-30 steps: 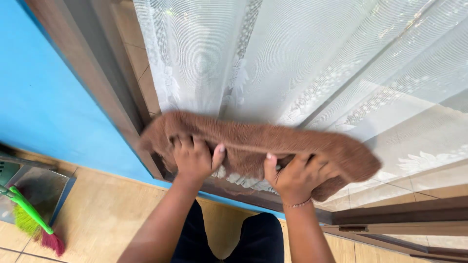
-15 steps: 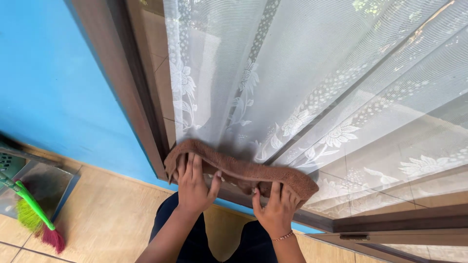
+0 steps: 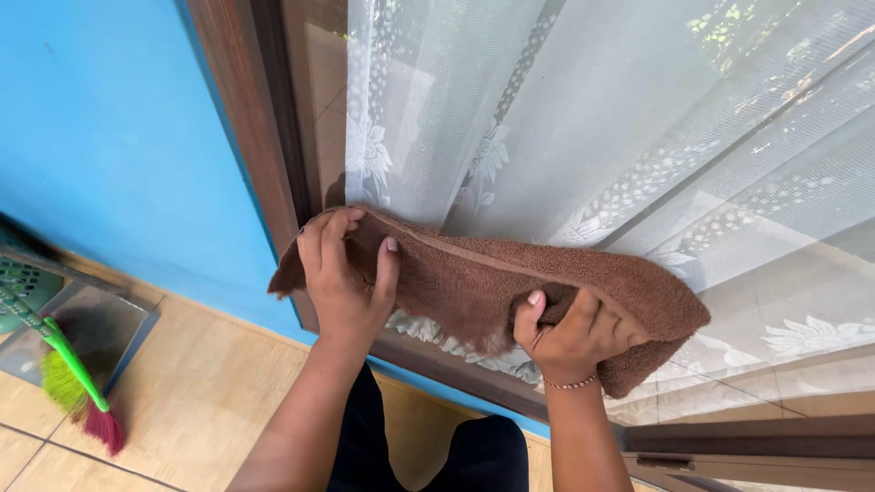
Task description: Wiping the glass of a sliding door with a brown cloth behind a lace curtain.
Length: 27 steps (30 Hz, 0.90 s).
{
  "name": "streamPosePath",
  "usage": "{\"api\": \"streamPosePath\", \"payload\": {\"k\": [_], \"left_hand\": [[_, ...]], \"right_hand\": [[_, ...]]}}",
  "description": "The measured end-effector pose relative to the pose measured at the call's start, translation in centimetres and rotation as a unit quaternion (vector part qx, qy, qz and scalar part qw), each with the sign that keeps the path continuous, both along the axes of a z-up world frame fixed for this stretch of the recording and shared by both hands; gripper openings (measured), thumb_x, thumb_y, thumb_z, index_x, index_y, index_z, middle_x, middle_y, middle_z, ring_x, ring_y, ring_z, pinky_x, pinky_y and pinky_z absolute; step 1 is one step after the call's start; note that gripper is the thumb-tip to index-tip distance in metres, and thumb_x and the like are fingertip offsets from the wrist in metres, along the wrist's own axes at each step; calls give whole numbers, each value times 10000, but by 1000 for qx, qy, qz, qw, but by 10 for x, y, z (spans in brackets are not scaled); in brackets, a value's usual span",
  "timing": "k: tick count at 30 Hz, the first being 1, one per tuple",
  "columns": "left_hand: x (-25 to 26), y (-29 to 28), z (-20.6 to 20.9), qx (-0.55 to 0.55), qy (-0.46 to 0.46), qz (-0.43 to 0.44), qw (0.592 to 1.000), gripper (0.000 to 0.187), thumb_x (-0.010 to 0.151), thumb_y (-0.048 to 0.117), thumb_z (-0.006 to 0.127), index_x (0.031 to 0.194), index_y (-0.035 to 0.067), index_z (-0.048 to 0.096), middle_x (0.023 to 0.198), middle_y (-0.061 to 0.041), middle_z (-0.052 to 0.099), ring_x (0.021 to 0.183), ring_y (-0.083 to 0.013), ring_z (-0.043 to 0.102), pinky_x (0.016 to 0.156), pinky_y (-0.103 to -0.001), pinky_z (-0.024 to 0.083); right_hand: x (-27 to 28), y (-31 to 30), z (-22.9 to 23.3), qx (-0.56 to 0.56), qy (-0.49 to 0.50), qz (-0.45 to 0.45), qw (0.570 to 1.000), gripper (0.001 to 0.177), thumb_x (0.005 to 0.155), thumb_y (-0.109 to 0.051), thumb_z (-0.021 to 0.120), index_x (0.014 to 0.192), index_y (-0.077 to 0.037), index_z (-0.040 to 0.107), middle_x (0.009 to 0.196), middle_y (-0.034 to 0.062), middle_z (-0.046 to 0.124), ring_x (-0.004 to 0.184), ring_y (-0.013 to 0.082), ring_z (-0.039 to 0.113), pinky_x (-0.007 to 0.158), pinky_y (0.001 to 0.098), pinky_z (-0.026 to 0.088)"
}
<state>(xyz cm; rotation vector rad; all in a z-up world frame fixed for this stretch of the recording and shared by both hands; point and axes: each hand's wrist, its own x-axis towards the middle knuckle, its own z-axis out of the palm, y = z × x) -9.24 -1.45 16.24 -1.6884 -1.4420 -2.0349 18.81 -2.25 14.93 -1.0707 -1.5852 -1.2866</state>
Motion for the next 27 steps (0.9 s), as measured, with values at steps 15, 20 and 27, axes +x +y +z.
{"api": "streamPosePath", "payload": {"k": [15, 20, 27], "left_hand": [[-7, 3, -3, 4, 13, -14, 1000, 411, 845, 109, 789, 1228, 73, 643, 1036, -97, 552, 957, -346, 550, 899, -480, 479], [-6, 4, -9, 12, 18, -12, 1000, 425, 864, 117, 776, 1263, 69, 636, 1054, -114, 552, 954, -347, 545, 915, -483, 479], [-7, 5, -8, 34, 13, 1, 999, 449, 866, 129, 769, 1285, 34, 641, 1023, -127, 577, 913, -337, 577, 892, -484, 500]], "right_hand": [[-12, -7, 15, -7, 3, 16, 1000, 637, 839, -337, 663, 1274, 128, 672, 1230, 336, 621, 1101, 500, 665, 958, 524, 524], [-33, -16, 40, -12, 6, 11, 1000, 624, 870, -353, 651, 1264, 132, 651, 1180, 339, 603, 1059, 511, 657, 932, 524, 519], [-21, -9, 24, -15, 3, 0, 1000, 645, 886, -345, 625, 1317, 136, 626, 1226, 341, 604, 1119, 519, 642, 965, 524, 479]]}}
